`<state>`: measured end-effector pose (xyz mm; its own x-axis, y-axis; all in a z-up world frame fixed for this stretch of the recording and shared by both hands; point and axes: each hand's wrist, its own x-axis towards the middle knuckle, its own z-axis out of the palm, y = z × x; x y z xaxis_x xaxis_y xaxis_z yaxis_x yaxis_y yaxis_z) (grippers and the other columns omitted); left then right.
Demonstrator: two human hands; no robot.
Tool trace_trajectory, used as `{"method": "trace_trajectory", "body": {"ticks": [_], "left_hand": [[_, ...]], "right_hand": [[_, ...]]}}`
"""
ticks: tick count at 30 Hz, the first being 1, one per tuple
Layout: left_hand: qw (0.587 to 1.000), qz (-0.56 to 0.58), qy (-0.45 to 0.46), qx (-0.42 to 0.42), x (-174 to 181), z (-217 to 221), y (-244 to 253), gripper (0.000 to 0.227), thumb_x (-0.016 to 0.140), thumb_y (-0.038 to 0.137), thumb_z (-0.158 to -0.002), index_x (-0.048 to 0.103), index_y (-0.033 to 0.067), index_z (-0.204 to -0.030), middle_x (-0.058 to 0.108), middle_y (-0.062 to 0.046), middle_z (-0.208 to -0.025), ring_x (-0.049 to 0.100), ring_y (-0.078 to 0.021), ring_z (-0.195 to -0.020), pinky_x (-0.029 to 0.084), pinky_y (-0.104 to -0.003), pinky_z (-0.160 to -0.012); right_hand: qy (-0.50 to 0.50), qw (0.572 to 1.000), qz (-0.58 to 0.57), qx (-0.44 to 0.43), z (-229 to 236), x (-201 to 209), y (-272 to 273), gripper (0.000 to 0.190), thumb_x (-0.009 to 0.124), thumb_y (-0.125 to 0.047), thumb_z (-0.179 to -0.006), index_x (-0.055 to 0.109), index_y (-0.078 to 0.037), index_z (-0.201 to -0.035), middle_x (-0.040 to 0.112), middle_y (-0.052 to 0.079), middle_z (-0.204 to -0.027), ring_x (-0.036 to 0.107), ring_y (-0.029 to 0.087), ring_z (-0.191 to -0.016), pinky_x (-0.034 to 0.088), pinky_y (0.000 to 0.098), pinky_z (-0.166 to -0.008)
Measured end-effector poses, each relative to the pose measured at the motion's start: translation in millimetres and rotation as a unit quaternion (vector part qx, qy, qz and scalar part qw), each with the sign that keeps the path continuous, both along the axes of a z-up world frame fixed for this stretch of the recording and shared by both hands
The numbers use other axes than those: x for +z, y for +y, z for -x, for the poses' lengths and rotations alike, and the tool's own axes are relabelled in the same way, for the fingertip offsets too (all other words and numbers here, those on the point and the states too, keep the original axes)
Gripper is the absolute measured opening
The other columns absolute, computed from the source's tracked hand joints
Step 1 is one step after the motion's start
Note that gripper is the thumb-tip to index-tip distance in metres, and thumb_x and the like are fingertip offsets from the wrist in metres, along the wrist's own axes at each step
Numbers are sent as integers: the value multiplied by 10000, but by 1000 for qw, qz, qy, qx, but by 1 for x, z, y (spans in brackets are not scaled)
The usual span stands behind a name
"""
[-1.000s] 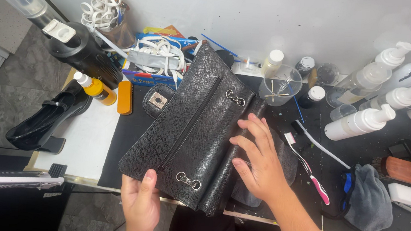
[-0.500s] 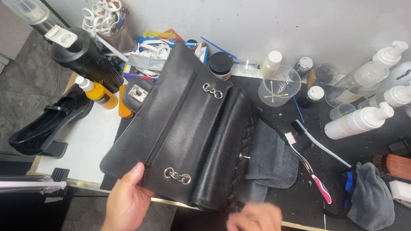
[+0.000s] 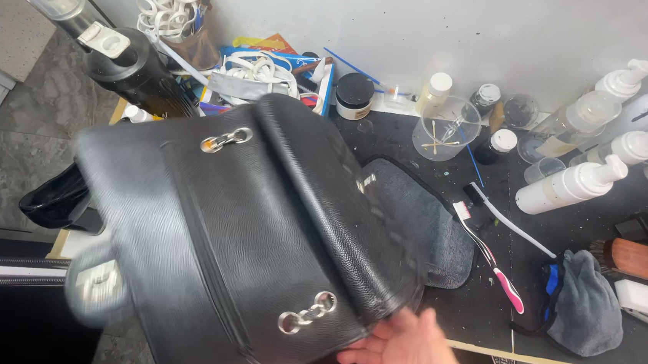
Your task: The person cleans a black quilted handbag by applying a white foaming cleaner and scrubbing the surface with a toothbrush. They wipe the foam off with a cloth, then repeat the process on different sections of the bag, including the flap and the chain strap.
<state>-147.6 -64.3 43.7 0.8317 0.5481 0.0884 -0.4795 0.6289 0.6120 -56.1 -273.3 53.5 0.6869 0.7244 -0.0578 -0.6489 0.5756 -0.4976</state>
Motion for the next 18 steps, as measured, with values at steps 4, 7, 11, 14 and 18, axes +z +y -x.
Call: {"method": "trace_trajectory", "body": {"ticks": [4, 7, 11, 14, 18], "left_hand": [[998, -54, 12, -20, -6, -7, 7, 600, 572, 134, -883, 444, -59, -1436, 546, -236, -1396, 539, -394, -1289, 383, -592, -1099], [993, -101, 45, -35, -11, -16, 15, 580, 591, 133, -874, 462, -53, -1408, 553, -231, -1374, 544, -392, -1268, 395, -578, -1082], [970, -202, 130, -44, -18, -27, 16, 553, 616, 132, -864, 486, -45, -1371, 561, -223, -1344, 550, -389, -1240, 410, -558, -1058], [916, -328, 227, -35, -28, -28, 18, 533, 634, 131, -856, 503, -39, -1343, 568, -218, -1322, 555, -387, -1219, 422, -544, -1041], [787, -528, 320, -6, -45, -35, 34, 506, 659, 130, -845, 527, -32, -1306, 577, -211, -1292, 561, -384, -1191, 437, -524, -1017]], "right_hand": [[181, 969, 145, -81, -38, 50, 1, 862, 415, -665, -887, 466, 13, -1418, 629, 205, -1368, 610, 365, -1239, 434, 566, -1043], [136, 964, 188, -128, -66, 70, 12, 642, 578, -444, -986, 466, -104, -1519, 616, 111, -1459, 577, 357, -1327, 462, 678, -1033], [146, 949, 252, -119, -97, 76, 16, 601, 626, -303, -858, 532, -64, -1402, 641, 109, -1331, 598, 298, -1218, 463, 551, -1043], [144, 935, 301, -119, -114, 68, 14, 543, 619, -266, -832, 567, -98, -1345, 658, 102, -1279, 620, 291, -1167, 481, 536, -1025], [131, 932, 304, -147, -140, 61, 7, 430, 595, -270, -847, 629, -77, -1230, 708, 114, -1164, 677, 280, -1029, 529, 499, -956]]}}
